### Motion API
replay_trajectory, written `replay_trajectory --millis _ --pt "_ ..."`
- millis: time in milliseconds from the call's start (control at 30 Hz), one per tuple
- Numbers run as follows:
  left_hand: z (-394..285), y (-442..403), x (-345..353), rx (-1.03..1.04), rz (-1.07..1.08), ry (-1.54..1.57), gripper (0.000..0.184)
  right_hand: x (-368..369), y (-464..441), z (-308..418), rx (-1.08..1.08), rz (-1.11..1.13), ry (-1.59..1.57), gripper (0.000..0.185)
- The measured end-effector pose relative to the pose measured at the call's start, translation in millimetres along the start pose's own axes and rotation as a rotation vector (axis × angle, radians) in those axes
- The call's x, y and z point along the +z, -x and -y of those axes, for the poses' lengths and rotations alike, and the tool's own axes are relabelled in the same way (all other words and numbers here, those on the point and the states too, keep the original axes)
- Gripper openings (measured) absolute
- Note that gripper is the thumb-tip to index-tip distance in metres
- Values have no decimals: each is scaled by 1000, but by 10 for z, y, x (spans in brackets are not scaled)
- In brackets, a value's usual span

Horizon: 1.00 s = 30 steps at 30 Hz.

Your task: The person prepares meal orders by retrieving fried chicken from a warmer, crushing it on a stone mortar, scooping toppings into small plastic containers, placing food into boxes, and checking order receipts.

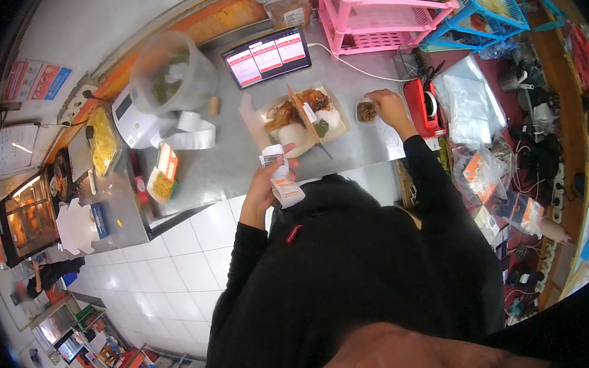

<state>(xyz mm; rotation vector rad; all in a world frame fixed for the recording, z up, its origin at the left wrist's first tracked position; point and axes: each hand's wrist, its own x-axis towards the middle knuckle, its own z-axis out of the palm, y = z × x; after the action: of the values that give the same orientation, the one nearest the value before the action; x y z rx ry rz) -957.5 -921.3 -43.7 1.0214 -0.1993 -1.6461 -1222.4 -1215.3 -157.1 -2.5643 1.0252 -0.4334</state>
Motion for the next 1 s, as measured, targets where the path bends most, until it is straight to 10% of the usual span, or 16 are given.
replay_trajectory --millis 600,1000 --pt "152 116 -69 4 -64 5 48 58 432 304 -54 -386 -16 34" --pt "294 223 -74 61 -144 18 50 317 678 21 -169 -23 108 54"
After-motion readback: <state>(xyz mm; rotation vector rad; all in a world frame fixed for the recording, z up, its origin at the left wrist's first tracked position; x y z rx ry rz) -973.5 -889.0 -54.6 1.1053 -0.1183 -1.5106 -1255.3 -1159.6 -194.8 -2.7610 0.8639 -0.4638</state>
